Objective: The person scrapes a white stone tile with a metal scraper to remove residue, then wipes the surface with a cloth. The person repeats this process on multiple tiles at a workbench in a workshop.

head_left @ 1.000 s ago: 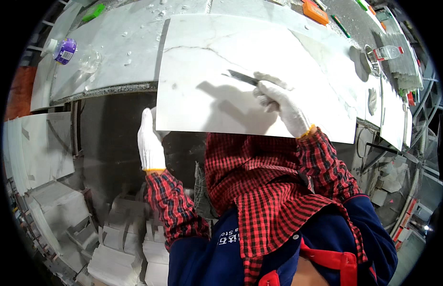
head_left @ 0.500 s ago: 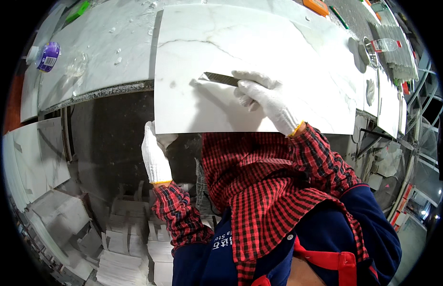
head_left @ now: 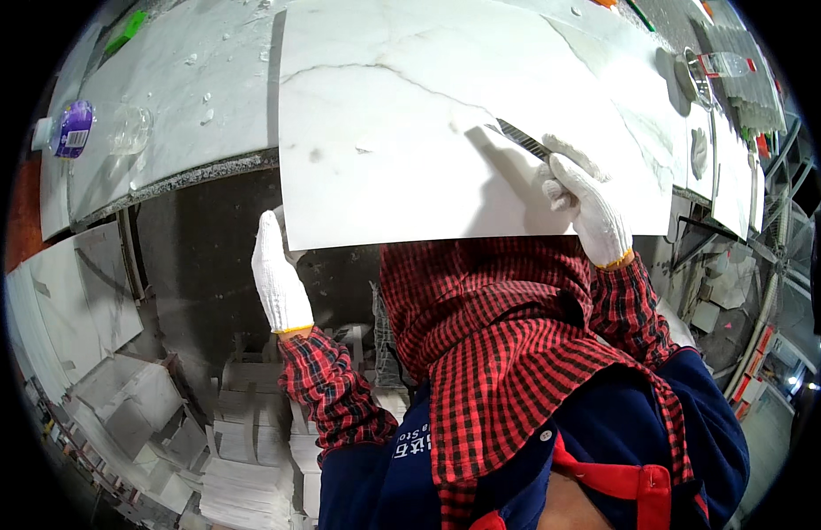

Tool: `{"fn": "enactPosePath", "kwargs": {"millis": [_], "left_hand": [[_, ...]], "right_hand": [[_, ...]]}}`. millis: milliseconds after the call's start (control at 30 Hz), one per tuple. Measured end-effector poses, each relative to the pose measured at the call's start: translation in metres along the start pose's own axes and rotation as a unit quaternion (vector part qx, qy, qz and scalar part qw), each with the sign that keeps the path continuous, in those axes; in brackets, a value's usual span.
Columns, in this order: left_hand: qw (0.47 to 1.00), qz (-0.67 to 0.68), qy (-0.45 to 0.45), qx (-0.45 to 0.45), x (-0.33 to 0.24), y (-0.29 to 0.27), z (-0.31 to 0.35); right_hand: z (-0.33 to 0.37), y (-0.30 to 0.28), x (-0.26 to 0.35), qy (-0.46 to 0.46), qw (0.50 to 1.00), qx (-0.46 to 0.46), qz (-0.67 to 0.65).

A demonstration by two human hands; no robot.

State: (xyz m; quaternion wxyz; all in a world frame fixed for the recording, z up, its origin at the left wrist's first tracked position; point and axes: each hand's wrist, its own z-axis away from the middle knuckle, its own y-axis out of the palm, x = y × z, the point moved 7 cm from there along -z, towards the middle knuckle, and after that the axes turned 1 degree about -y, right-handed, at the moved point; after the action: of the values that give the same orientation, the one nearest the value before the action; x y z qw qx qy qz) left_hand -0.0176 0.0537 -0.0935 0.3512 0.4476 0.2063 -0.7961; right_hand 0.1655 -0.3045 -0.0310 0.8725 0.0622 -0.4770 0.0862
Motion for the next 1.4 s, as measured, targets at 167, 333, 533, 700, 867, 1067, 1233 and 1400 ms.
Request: {"fn": "enactPosePath", "kwargs": {"millis": [167, 333, 533, 700, 867, 1067, 1233, 1400], "left_hand": [[0.996, -0.072, 0.033, -0.031, -0.016, 0.001, -0.004], [0.980, -0.185, 0.068, -0.030, -0.045, 0.027, -0.001], [0.980, -0.182, 0.066, -0.040, -0.047, 0.042, -0.024], [0.970, -0.225, 0.044, -0.084, -0.044, 0.043, -0.024], [0.962, -0.237, 0.101, -0.096, -0.039, 0.040, -0.027], [0.972, -0.196, 0.082, -0.097, -0.034, 0.046, -0.026], [0.969, -0.201, 0.089, -0.116, -0.037, 0.049, -0.023], [0.971, -0.185, 0.105, -0.111, -0.031, 0.048, -0.028]], "right_hand": [[0.010, -0.009, -0.004, 0.013, 1.000, -0.010, -0.001], [0.010, -0.009, -0.004, 0.009, 1.000, 0.000, -0.002], [0.010, -0.005, -0.002, 0.013, 1.000, 0.014, 0.020], [0.010, -0.007, -0.006, 0.018, 0.999, 0.007, 0.025], [0.010, -0.005, -0.008, 0.017, 0.999, 0.020, 0.025], [0.018, 0.025, -0.012, 0.034, 0.997, 0.068, 0.014], [0.016, 0.047, -0.022, 0.062, 0.991, 0.113, 0.025], [0.018, 0.067, -0.018, 0.051, 0.989, 0.126, 0.049]]}}
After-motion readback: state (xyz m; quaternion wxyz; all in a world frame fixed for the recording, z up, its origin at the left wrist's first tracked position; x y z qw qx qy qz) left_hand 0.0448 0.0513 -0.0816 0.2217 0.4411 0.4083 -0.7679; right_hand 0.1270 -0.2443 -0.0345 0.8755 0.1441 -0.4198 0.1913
